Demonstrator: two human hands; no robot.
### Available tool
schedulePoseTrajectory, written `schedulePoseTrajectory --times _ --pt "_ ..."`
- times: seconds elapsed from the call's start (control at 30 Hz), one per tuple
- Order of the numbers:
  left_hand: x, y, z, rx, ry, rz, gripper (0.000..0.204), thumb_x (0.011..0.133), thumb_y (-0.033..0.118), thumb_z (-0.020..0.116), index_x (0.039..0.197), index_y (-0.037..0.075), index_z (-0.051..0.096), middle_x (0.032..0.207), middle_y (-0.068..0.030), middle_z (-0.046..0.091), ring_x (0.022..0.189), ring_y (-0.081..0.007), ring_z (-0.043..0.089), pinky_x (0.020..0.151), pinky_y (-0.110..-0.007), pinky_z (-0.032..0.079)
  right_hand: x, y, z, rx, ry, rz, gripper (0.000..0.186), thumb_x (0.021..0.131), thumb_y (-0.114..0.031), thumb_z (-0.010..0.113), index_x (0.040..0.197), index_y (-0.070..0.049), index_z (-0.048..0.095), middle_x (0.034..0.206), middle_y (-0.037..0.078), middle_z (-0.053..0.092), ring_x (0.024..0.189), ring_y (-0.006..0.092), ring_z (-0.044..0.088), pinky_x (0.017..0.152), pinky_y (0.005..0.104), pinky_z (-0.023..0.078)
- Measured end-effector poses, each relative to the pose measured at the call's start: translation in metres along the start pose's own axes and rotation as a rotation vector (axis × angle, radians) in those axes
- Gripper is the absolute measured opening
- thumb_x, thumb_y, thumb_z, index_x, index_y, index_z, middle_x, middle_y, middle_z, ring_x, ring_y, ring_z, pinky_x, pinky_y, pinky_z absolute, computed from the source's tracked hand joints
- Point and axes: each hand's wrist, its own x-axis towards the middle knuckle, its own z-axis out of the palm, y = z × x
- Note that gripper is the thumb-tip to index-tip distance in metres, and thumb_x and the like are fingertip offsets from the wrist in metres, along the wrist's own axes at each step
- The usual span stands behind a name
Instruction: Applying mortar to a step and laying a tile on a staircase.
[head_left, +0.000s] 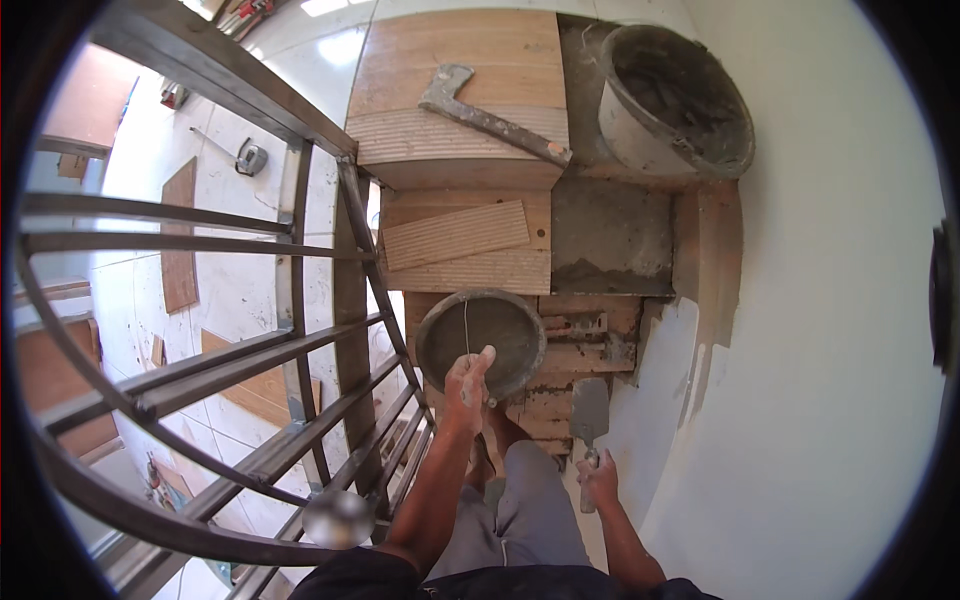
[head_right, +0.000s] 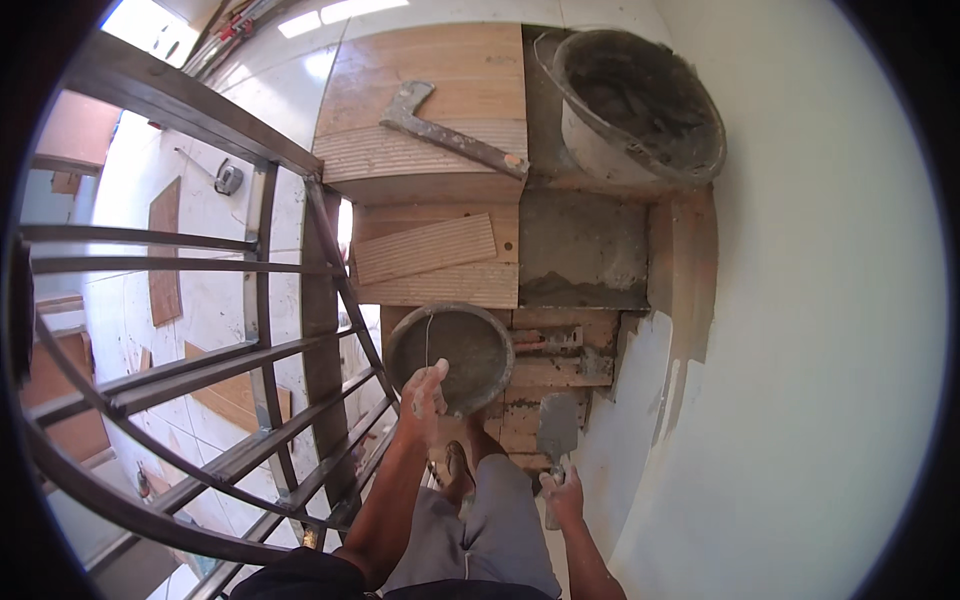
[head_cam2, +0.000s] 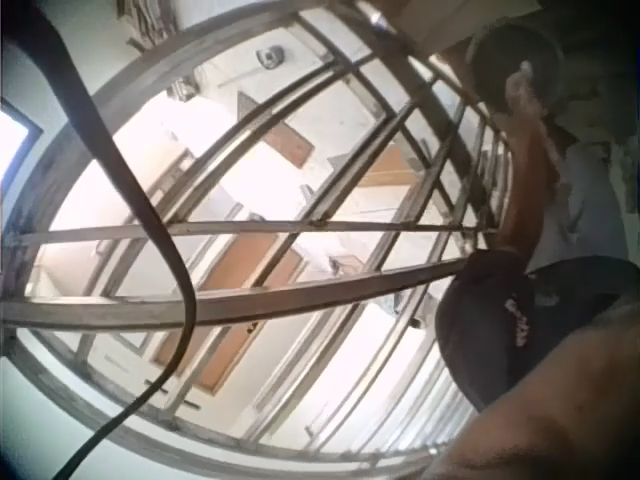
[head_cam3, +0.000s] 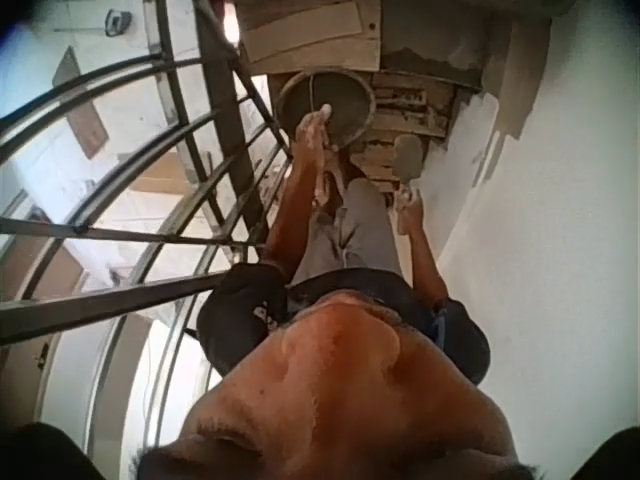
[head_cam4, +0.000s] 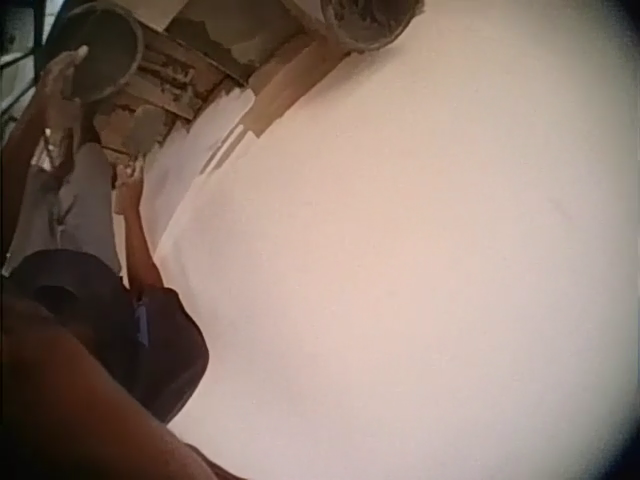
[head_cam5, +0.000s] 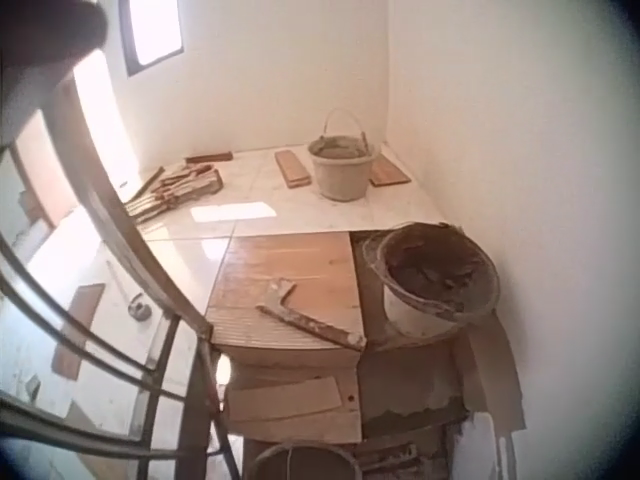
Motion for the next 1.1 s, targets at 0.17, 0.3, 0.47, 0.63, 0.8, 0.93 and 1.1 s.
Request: schedulePoseTrajectory --times 0.17,0.3,0.47,0.63,0.8,0.93,1.1 --pt "0.012 0.001 -0.004 0.097 0.004 0.03 0.032 0.099 0.038 0.071 0.084 0.014 0.055 0.063 0.0107 0.035 0.05 -0.0028 0.031 0.048 -0.025 0.025 0.007 -0.04 0.001 0.105 -0.099 0.108 0.025 0.087 -0.012 0.066 0.105 -0.004 0.05 0.077 0.008 0.057 0.059 0.0151 0.061 0.054 0.0345 0.052" --pt "0.025 -0.002 -0.011 0.212 0.015 0.051 0.033 0.103 0.039 0.064 0.087 0.01 0.06 0.062 0.0097 0.039 0.053 -0.0016 0.035 0.05 -0.025 0.028 0.02 -0.101 0.0 0.201 -0.236 0.217 0.043 0.09 -0.028 0.068 0.122 -0.005 0.05 0.084 0.017 0.065 0.079 0.0358 0.068 0.073 0.0465 0.054" --pt "0.069 -0.029 -0.065 0.437 0.172 0.469 0.036 0.109 0.032 0.055 0.096 0.0 0.064 0.075 0.0039 0.052 0.066 -0.0057 0.042 0.059 -0.025 0.036 0.042 -0.137 0.027 -0.282 -0.176 -0.237 0.053 0.094 -0.03 0.066 0.138 -0.007 0.047 0.101 0.023 0.07 0.092 0.0442 0.07 0.082 0.0528 0.054" --pt "0.136 -0.051 -0.138 0.724 0.321 0.743 0.04 0.111 0.031 0.05 0.106 -0.006 0.063 0.087 -0.0096 0.058 0.081 -0.0179 0.053 0.078 -0.034 0.046 0.071 -0.204 0.06 -0.579 -0.345 -0.031 0.059 0.094 -0.024 0.066 0.144 -0.005 0.041 0.132 0.029 0.06 0.109 0.049 0.065 0.092 0.0557 0.052" --pt "0.189 -0.074 -0.163 0.643 0.192 0.616 0.043 0.111 0.035 0.049 0.119 -0.006 0.06 0.095 -0.0164 0.063 0.092 -0.0283 0.058 0.092 -0.037 0.045 0.13 -0.209 0.121 -0.689 -0.372 -0.041 0.06 0.094 -0.02 0.066 0.144 -0.001 0.039 0.123 0.032 0.065 0.109 0.0494 0.065 0.093 0.0559 0.051" --pt "0.22 -0.08 -0.198 0.759 0.002 0.545 0.043 0.112 0.034 0.047 0.114 -0.007 0.06 0.098 -0.022 0.065 0.088 -0.0358 0.059 0.085 -0.039 0.047 0.139 -0.203 0.162 -0.42 -0.356 -0.078 0.053 0.093 -0.021 0.066 0.138 -0.002 0.045 0.111 0.032 0.068 0.104 0.0518 0.066 0.091 0.0575 0.053" --pt "0.215 -0.081 -0.176 0.686 0.134 0.348 0.044 0.112 0.034 0.046 0.104 -0.007 0.062 0.092 -0.0252 0.062 0.082 -0.0389 0.058 0.079 -0.04 0.048 0.133 -0.17 0.166 -0.38 -0.269 -0.183 0.053 0.092 -0.021 0.065 0.138 -0.003 0.045 0.107 0.032 0.069 0.106 0.0521 0.065 0.093 0.0571 0.051"
